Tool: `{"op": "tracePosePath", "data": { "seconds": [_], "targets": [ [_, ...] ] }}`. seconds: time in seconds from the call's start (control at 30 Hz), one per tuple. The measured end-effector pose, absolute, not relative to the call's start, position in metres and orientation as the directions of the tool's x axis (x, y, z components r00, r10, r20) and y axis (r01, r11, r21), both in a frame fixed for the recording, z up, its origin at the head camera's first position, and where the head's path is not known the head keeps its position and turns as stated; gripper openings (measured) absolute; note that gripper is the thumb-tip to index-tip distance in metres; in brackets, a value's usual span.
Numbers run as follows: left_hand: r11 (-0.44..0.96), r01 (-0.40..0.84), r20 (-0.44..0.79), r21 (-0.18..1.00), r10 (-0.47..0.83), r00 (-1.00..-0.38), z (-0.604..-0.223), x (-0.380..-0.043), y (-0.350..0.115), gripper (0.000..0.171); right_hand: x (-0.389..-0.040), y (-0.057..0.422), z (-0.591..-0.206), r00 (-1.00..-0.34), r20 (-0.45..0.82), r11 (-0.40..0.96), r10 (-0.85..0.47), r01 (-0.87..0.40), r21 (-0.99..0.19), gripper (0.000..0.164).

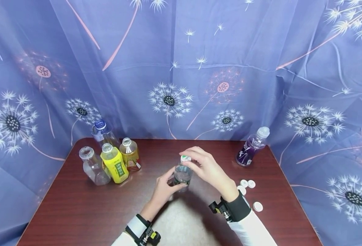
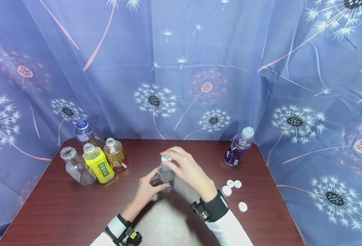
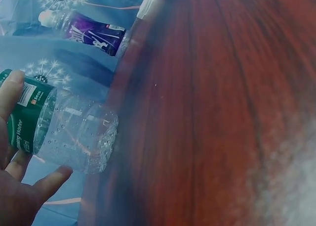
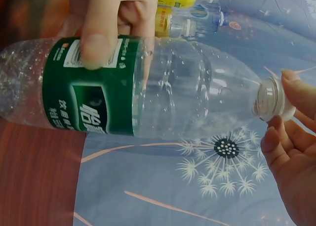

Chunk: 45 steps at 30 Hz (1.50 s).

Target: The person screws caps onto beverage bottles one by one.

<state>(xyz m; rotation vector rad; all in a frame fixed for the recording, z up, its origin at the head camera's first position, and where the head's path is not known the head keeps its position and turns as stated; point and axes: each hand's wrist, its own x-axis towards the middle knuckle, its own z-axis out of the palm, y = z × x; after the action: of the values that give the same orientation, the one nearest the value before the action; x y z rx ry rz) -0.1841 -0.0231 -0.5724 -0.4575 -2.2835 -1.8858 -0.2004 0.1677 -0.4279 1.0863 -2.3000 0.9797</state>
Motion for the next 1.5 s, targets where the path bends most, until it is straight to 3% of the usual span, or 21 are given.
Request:
{"op": "tracePosePath", "data": {
  "seconds": [0.4, 1.33, 1.5],
  "targets": [
    [0.145, 0.351, 0.333, 0.925, 0.138, -0.933, -0.5731, -0.1845, -0.0220, 0.069, -0.1996, 0.1687, -0.4305, -0.631, 0.614, 0.449, -0.475, -0.773, -0.448, 0.040],
    [0.155, 0.361, 0.338, 0.920, 0.153, -0.929, -0.5727, -0.1864, -0.0228, 0.068, -0.1966, 0.1663, -0.4336, -0.697, 0.582, 0.447, -0.419, -0.716, -0.535, 0.031],
    [0.160, 0.356, 0.332, 0.921, 0.159, -0.930, -0.5725, -0.1861, -0.0241, 0.068, -0.1962, 0.1668, -0.4335, -0.696, 0.572, 0.440, -0.434, -0.717, -0.540, 0.039]
  ]
}}
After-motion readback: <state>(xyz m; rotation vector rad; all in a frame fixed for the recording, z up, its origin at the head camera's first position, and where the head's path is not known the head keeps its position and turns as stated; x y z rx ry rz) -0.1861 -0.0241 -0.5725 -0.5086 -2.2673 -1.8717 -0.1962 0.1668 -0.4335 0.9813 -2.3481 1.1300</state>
